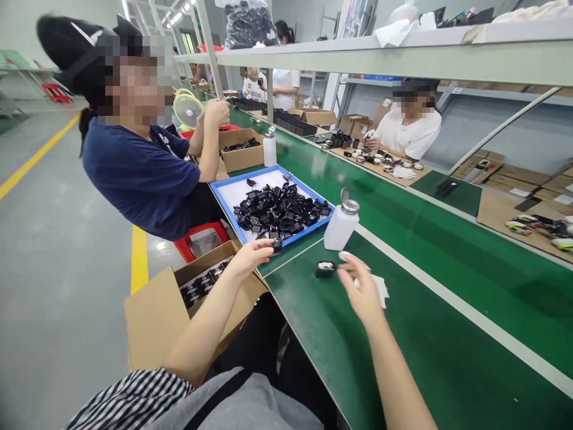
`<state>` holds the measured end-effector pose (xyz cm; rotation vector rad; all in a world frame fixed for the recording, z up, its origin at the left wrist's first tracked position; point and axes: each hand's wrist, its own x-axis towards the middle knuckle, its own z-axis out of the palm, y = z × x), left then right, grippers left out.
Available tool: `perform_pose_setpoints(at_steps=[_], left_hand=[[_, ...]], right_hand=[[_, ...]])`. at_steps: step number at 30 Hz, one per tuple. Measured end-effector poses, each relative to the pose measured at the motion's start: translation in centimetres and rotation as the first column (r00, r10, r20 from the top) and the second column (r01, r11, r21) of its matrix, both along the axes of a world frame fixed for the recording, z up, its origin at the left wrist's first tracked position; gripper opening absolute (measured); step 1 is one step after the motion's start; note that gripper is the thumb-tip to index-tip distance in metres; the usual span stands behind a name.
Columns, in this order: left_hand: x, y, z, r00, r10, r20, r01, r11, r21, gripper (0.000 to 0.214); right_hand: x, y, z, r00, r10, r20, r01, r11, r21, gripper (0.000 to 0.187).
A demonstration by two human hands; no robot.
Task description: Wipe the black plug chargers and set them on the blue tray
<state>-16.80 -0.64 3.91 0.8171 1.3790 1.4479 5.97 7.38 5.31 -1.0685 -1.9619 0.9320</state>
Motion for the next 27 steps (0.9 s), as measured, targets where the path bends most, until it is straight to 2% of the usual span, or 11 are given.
perform_pose_setpoints(at_steps=[1, 3, 6, 9, 11, 13, 16, 18, 22, 25, 27], left_hand=[[1.0, 0.5, -0.1, 0.991, -0.084, 0.102, 0.085, 0.996, -0.002, 0.035], [2.8, 1.5, -0.2, 0.966, -0.180, 0.187, 0.186, 0.982, -0.020, 0.035], [4.8, 2.8, -0.3, 0.935, -0.269, 0.232, 0.285, 0.958, -0.041, 0.036], [5.6, 3.4, -0.2, 0.920, -0.306, 0.245, 0.325, 0.945, -0.041, 0.040], [5.6, 3.7, -0.3, 0.954, -0.269, 0.135, 0.277, 0.960, -0.046, 0.043], [5.7, 4.0, -0.5, 0.966, -0.223, -0.130, 0.216, 0.974, -0.063, 0.044], [6.4, 4.5, -1.4, 0.827, -0.281, -0.487, 0.253, 0.959, -0.123, 0.060], [7.4, 4.8, -2.3, 0.766, -0.316, -0.560, 0.267, 0.949, -0.170, 0.065], [9.7, 4.7, -3.5, 0.733, -0.224, -0.643, 0.140, 0.974, -0.180, 0.067], [10.4, 4.7, -3.8, 0.738, -0.169, -0.653, 0.127, 0.986, -0.113, 0.070], [10.5, 4.8, -4.0, 0.763, -0.149, -0.629, 0.149, 0.987, -0.053, 0.063]], right_hand=[[-1.2, -0.2, 0.4, 0.992, 0.123, -0.026, -0.124, 0.988, -0.092, 0.040], [-3.3, -0.3, 0.9, 0.962, 0.261, -0.073, -0.271, 0.935, -0.227, 0.044], [-5.0, 0.1, 1.2, 0.947, 0.302, -0.111, -0.322, 0.888, -0.327, 0.036], [-4.7, 0.9, 1.2, 0.952, 0.279, -0.126, -0.307, 0.873, -0.380, 0.026], [-3.8, 1.8, 1.2, 0.975, 0.173, -0.137, -0.214, 0.899, -0.383, 0.026], [-2.7, 2.6, 1.0, 0.988, 0.021, -0.153, -0.076, 0.928, -0.365, 0.026], [-1.3, 3.5, 0.6, 0.989, -0.092, -0.116, 0.047, 0.939, -0.341, 0.025], [-1.0, 3.6, 0.2, 0.994, -0.099, -0.037, 0.082, 0.945, -0.317, 0.023], [-1.3, 3.0, -0.4, 0.985, -0.117, 0.127, 0.143, 0.965, -0.222, 0.013], [-1.7, 2.2, -0.2, 0.966, -0.107, 0.233, 0.144, 0.979, -0.147, 0.012], [-2.1, 1.7, 0.0, 0.918, -0.071, 0.390, 0.109, 0.991, -0.076, 0.015]])
